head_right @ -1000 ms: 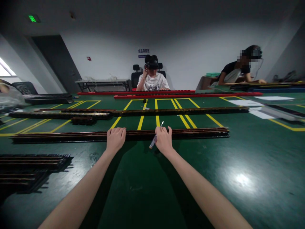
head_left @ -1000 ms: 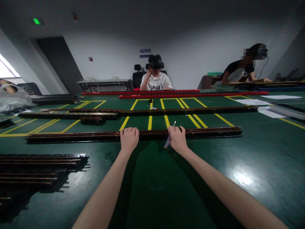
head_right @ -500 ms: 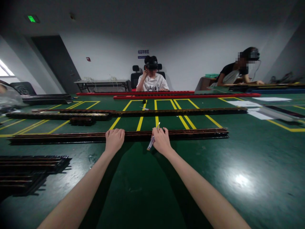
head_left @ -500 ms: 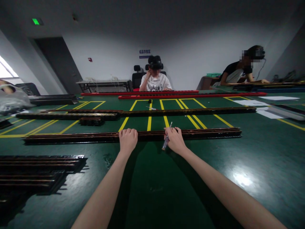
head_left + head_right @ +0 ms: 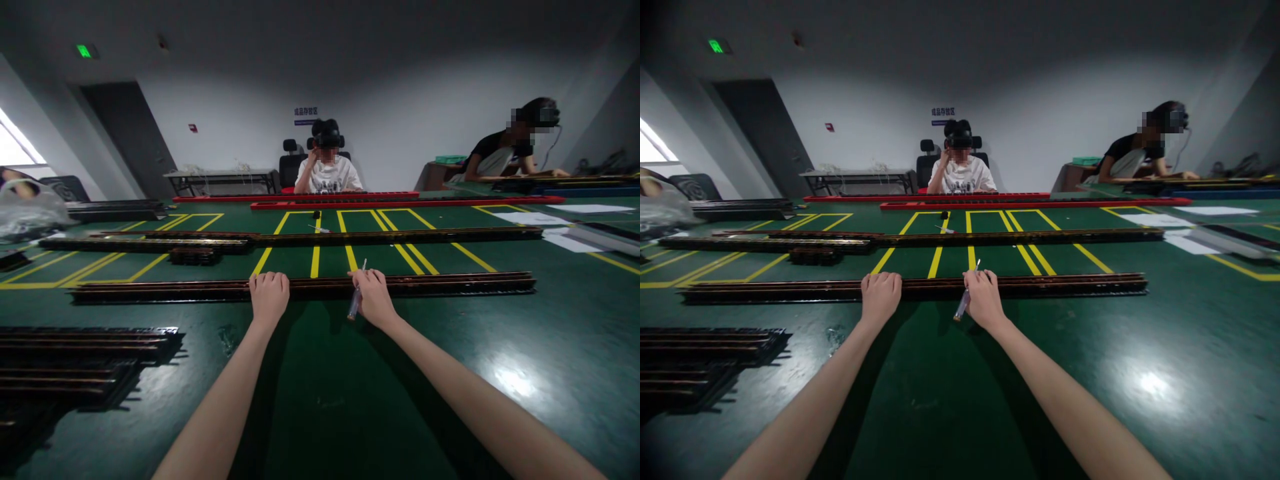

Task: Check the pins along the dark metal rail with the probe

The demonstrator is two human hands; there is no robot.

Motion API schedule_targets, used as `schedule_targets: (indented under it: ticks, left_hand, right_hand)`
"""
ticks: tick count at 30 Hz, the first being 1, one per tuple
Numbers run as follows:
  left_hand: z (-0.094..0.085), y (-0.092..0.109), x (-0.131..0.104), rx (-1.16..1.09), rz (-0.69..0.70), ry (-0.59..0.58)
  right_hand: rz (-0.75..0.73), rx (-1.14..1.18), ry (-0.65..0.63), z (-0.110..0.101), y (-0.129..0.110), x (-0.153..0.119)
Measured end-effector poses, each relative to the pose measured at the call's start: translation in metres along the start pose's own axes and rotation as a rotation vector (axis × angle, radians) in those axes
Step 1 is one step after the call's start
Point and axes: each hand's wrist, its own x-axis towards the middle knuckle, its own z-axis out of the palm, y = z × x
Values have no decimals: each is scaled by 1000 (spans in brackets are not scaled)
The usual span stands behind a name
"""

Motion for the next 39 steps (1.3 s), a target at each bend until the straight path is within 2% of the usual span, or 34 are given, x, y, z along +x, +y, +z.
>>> schedule_targets:
  ticks: [12, 20, 28, 33, 39]
  left_hand:
    - [1, -2, 0, -13, 10, -7]
    - [4, -2, 0, -41, -4, 46]
    - [3, -3, 0, -25, -46, 52]
    - [2, -2, 1, -3, -36, 40]
    - [2, -2, 1, -20, -46, 22]
  right_hand:
    - [22, -18, -57, 1, -1, 2]
    - [-11, -82, -43, 1, -9, 4]
    - [78, -34, 6, 1, 8, 2]
    - [33, 35, 38, 1, 6, 2]
    - [4, -43, -21, 2, 2, 3]
